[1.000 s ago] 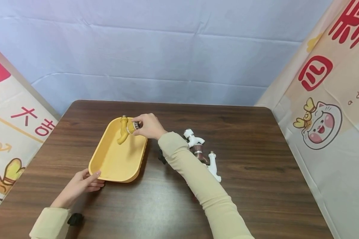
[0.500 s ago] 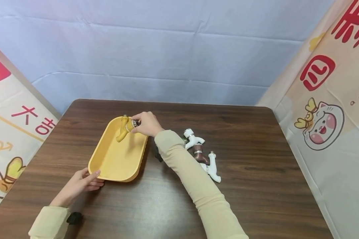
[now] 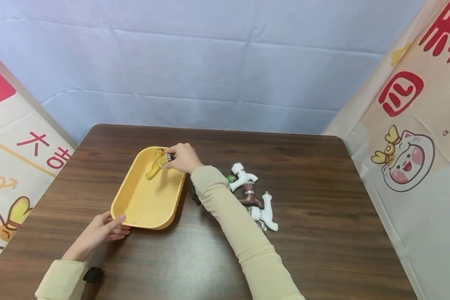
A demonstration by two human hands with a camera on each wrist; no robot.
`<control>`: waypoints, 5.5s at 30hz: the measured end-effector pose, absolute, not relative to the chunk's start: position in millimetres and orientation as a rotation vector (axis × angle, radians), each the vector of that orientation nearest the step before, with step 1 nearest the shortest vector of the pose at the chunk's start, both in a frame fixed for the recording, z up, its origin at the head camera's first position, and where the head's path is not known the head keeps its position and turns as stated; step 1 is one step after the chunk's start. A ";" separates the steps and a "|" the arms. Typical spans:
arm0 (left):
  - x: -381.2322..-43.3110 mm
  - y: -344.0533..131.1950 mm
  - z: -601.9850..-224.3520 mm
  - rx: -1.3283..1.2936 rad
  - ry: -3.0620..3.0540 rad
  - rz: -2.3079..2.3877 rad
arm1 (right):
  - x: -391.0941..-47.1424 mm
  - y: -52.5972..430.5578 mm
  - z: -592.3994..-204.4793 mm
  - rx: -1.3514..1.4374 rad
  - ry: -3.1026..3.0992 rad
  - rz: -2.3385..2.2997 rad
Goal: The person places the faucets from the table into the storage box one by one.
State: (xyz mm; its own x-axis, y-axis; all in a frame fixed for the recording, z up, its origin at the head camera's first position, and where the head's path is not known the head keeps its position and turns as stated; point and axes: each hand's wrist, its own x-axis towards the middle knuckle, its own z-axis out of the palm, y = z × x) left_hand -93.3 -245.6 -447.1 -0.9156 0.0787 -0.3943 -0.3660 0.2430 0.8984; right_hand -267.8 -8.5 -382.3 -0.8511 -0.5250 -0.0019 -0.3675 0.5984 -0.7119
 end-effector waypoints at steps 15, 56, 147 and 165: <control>-93.6 -246.6 -448.8 -0.280 2.162 1.709 | -269.1 -21.9 -390.4 -0.710 2.637 -1.077; -97.5 -249.1 -448.2 -0.263 2.155 1.705 | -267.0 -57.2 -396.7 -0.538 2.805 -0.939; -96.5 -248.4 -453.1 -0.258 2.152 1.716 | -235.3 0.4 -377.9 -0.671 2.741 -1.082; -96.4 -248.4 -452.8 -0.257 2.150 1.708 | -228.2 18.8 -384.0 -0.692 2.773 -1.078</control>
